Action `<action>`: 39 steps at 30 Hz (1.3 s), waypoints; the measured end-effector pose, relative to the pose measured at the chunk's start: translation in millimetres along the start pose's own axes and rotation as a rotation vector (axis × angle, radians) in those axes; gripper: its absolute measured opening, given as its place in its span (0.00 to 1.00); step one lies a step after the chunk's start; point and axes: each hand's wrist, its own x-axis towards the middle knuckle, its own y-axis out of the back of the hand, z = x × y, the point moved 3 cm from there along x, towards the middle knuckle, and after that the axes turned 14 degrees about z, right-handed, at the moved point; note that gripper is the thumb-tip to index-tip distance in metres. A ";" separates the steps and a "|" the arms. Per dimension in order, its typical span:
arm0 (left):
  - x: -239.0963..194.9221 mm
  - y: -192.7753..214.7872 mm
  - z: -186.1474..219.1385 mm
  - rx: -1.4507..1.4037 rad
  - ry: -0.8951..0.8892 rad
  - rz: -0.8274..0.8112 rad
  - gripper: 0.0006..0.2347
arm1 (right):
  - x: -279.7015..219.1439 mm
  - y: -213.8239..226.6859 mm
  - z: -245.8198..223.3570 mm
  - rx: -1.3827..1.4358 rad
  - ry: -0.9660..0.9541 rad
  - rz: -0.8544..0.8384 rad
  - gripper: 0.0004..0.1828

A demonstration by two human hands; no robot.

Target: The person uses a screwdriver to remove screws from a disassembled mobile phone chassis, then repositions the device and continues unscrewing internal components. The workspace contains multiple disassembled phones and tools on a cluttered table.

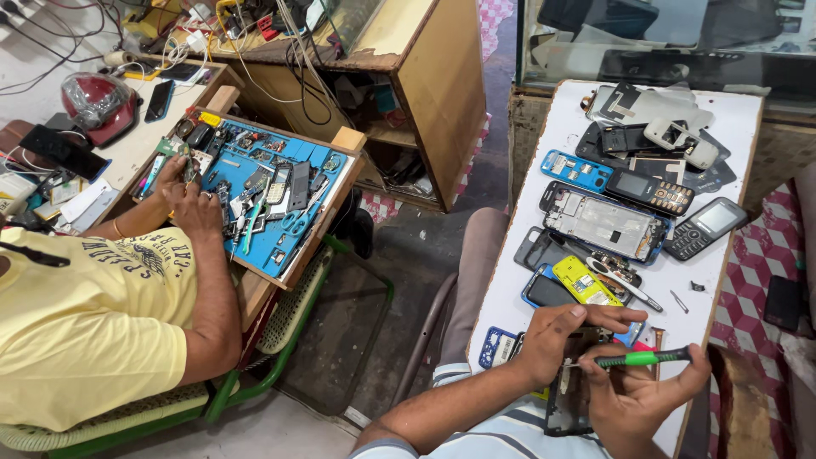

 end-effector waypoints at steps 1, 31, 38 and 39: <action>-0.2 0.4 0.1 -0.003 -0.005 0.003 0.25 | -1.1 -0.9 -0.4 0.004 0.001 -0.013 0.55; 1.0 -4.0 -1.9 -0.045 0.040 0.006 0.24 | 10.2 9.1 -1.7 0.064 -0.132 0.090 0.52; -1.2 -2.2 -2.2 -0.010 0.006 0.021 0.23 | 4.0 4.9 3.0 0.037 -0.045 -0.048 0.53; -0.4 -1.5 -1.9 0.011 -0.009 0.029 0.23 | 3.1 3.8 3.9 0.074 -0.069 -0.061 0.54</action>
